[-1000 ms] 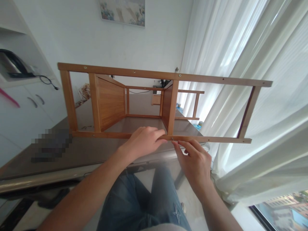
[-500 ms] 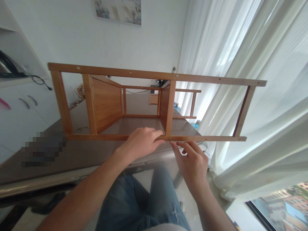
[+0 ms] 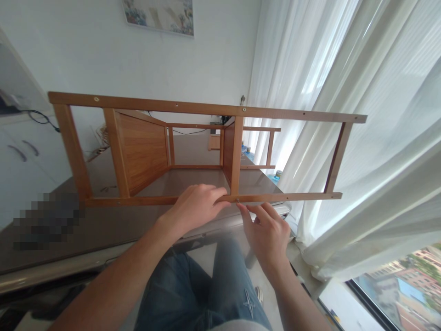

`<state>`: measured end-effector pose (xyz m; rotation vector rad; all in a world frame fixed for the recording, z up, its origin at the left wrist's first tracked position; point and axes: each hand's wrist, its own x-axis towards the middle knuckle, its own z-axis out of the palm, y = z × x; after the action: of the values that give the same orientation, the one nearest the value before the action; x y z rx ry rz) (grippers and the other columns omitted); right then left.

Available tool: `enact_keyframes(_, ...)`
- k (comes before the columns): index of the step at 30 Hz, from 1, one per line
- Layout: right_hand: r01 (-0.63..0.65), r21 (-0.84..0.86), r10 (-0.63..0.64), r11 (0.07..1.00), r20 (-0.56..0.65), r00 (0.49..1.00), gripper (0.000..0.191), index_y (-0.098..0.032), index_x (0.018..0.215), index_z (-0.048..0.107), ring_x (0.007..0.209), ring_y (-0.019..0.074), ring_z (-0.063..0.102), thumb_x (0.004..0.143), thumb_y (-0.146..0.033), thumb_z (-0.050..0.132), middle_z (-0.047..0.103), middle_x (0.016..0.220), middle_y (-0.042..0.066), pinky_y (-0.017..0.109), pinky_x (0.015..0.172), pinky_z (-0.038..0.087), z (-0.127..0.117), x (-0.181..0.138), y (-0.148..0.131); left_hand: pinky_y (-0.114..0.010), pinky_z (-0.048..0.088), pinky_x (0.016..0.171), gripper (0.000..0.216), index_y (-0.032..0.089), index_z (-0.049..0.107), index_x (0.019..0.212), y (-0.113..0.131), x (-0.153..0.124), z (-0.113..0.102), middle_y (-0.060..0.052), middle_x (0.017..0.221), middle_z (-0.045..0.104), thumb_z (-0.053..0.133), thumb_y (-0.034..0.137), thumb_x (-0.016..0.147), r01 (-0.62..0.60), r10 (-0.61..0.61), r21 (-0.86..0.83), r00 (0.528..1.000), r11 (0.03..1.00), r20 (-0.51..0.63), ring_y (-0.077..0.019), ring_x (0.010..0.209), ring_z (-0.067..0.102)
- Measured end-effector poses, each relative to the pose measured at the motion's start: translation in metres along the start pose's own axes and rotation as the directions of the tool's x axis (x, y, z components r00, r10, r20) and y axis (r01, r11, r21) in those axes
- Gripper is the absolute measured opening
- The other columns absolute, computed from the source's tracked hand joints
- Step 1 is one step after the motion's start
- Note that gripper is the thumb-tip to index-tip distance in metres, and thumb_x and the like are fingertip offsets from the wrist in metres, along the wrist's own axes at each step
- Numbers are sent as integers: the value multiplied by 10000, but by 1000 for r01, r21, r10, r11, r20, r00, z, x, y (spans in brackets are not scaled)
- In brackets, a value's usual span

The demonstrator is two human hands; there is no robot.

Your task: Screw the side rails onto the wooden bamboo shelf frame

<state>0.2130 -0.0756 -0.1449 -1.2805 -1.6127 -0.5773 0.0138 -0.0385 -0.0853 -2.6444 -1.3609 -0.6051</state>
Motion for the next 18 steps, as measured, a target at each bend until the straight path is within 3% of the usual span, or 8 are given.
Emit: enact_keyframes(18, -30, 9, 30, 999, 30, 999, 347, -206, 730, 724, 490, 91, 545, 988, -427, 651, 634, 650, -7, 266, 463, 308, 4, -4, 0, -305, 397, 633, 185, 259, 678, 970, -2, -1, 3, -15, 883, 749, 577, 413, 992, 10, -10, -11, 1000, 1000, -8, -218, 814, 701)
